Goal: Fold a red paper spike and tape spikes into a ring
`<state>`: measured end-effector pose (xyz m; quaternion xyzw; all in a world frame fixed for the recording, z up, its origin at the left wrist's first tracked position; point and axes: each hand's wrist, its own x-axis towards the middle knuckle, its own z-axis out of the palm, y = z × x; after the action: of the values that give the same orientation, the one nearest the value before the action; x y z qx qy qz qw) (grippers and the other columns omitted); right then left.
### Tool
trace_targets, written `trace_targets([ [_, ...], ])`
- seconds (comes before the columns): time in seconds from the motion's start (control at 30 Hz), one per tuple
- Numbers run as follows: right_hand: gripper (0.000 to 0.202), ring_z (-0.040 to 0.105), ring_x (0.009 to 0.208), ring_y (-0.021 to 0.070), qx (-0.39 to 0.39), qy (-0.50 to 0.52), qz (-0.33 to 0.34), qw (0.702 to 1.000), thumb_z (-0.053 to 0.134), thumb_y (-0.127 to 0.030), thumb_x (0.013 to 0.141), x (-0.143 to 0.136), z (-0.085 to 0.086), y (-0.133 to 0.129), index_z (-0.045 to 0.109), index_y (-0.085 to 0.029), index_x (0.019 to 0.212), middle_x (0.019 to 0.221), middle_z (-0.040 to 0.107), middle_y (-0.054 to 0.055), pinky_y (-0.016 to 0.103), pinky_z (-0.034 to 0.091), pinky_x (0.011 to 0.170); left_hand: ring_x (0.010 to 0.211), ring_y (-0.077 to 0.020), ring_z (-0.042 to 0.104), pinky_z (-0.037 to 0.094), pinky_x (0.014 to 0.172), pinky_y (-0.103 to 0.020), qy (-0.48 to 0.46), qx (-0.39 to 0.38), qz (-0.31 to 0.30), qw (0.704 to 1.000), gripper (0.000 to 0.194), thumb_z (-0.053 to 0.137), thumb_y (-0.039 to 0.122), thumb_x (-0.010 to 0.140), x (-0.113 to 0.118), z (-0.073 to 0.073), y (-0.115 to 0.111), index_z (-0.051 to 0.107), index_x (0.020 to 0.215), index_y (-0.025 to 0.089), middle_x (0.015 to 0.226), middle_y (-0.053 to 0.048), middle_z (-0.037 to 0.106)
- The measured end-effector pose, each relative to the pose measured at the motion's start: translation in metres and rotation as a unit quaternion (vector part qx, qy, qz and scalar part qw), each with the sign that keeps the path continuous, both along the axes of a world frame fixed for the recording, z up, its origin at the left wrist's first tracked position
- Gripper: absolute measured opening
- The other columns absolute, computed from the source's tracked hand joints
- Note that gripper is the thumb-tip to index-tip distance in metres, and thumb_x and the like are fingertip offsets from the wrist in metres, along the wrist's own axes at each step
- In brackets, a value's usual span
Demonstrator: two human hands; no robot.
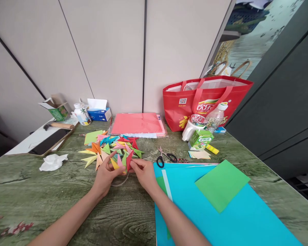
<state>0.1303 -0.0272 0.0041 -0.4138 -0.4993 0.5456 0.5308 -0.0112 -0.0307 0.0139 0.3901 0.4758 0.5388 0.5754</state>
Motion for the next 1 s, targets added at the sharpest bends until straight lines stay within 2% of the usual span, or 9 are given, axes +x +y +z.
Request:
trace_targets([
  [0.1, 0.025, 0.065, 0.067, 0.0191, -0.007, -0.010, 0.008, 1.000, 0.060, -0.041, 0.072, 0.0009, 0.0011, -0.0001, 0.071, -0.020, 0.081, 0.079, 0.070, 0.001, 0.036, 0.057, 0.065, 0.049, -0.0155, 0.062, 0.053, 0.054, -0.029, 0.011, 0.005, -0.005, 1.000, 0.093, 0.077, 0.019, 0.054, 0.0011, 0.0009, -0.0010, 0.029, 0.133, 0.011, 0.064, -0.002, 0.070],
  [0.23, 0.026, 0.064, 0.067, 0.0180, 0.014, -0.014, -0.035, 0.999, 0.062, -0.035, 0.072, 0.0018, 0.0026, -0.0017, 0.066, -0.019, 0.091, 0.077, 0.068, 0.002, 0.031, 0.057, 0.062, 0.049, -0.0154, 0.061, 0.053, 0.055, -0.029, 0.011, 0.000, -0.003, 1.000, 0.094, 0.077, 0.020, 0.053, 0.0011, 0.0027, -0.0017, 0.029, 0.133, 0.011, 0.062, -0.001, 0.069],
  [0.33, 0.018, 0.063, 0.072, 0.0176, 0.098, -0.099, -0.066, 0.988, 0.057, -0.029, 0.076, 0.0031, 0.0041, -0.0038, 0.067, -0.020, 0.088, 0.081, 0.068, 0.004, 0.030, 0.055, 0.065, 0.052, -0.0160, 0.062, 0.054, 0.055, -0.030, -0.007, -0.002, -0.004, 1.000, 0.093, 0.077, 0.020, 0.053, -0.0007, 0.0027, -0.0008, 0.029, 0.133, 0.012, 0.064, 0.000, 0.069],
  [0.43, 0.019, 0.063, 0.084, 0.0193, 0.177, -0.163, -0.063, 0.969, 0.055, -0.024, 0.077, 0.0040, 0.0035, -0.0046, 0.069, -0.023, 0.090, 0.093, 0.068, 0.005, 0.030, 0.053, 0.068, 0.054, -0.0152, 0.062, 0.055, 0.054, -0.030, -0.039, -0.005, -0.004, 0.999, 0.090, 0.077, 0.018, 0.054, -0.0030, 0.0012, 0.0011, 0.031, 0.131, 0.012, 0.067, -0.001, 0.069],
  [0.5, 0.019, 0.063, 0.083, 0.0195, 0.178, -0.153, -0.067, 0.970, 0.057, -0.024, 0.076, 0.0039, 0.0010, -0.0038, 0.069, -0.025, 0.090, 0.093, 0.068, 0.005, 0.030, 0.054, 0.067, 0.053, -0.0146, 0.062, 0.055, 0.054, -0.029, -0.046, -0.013, -0.008, 0.999, 0.091, 0.077, 0.018, 0.053, -0.0040, -0.0002, 0.0020, 0.032, 0.131, 0.012, 0.066, 0.000, 0.068],
  [0.63, 0.015, 0.065, 0.060, 0.0166, 0.104, -0.083, -0.094, 0.987, 0.059, -0.028, 0.076, 0.0039, -0.0048, -0.0009, 0.071, -0.022, 0.083, 0.080, 0.067, 0.004, 0.031, 0.055, 0.059, 0.050, -0.0139, 0.061, 0.055, 0.054, -0.029, -0.048, -0.025, -0.021, 0.998, 0.094, 0.079, 0.017, 0.051, -0.0038, -0.0030, 0.0030, 0.031, 0.132, 0.012, 0.062, 0.001, 0.067],
  [0.7, 0.015, 0.064, 0.060, 0.0165, 0.090, -0.065, -0.116, 0.987, 0.059, -0.028, 0.075, 0.0047, -0.0054, -0.0008, 0.070, -0.021, 0.084, 0.081, 0.066, 0.004, 0.031, 0.055, 0.058, 0.049, -0.0132, 0.060, 0.055, 0.054, -0.028, -0.051, -0.026, -0.019, 0.998, 0.092, 0.078, 0.017, 0.052, -0.0036, -0.0034, 0.0032, 0.031, 0.131, 0.011, 0.061, 0.002, 0.066],
  [0.9, 0.018, 0.062, 0.071, 0.0172, 0.191, -0.168, -0.120, 0.960, 0.055, -0.020, 0.078, 0.0052, -0.0030, -0.0067, 0.071, -0.023, 0.086, 0.082, 0.067, 0.005, 0.029, 0.053, 0.062, 0.049, -0.0121, 0.059, 0.055, 0.053, -0.028, -0.059, -0.024, -0.008, 0.998, 0.090, 0.077, 0.015, 0.054, -0.0030, 0.0001, 0.0023, 0.031, 0.131, 0.011, 0.062, 0.002, 0.066],
  [1.0, 0.019, 0.062, 0.072, 0.0163, 0.213, -0.187, -0.120, 0.952, 0.054, -0.019, 0.079, 0.0022, -0.0041, -0.0091, 0.070, -0.025, 0.089, 0.083, 0.067, 0.004, 0.027, 0.052, 0.062, 0.051, -0.0127, 0.060, 0.055, 0.053, -0.028, -0.065, -0.025, -0.006, 0.998, 0.090, 0.078, 0.015, 0.053, -0.0027, 0.0012, 0.0019, 0.032, 0.130, 0.011, 0.063, 0.001, 0.067],
])
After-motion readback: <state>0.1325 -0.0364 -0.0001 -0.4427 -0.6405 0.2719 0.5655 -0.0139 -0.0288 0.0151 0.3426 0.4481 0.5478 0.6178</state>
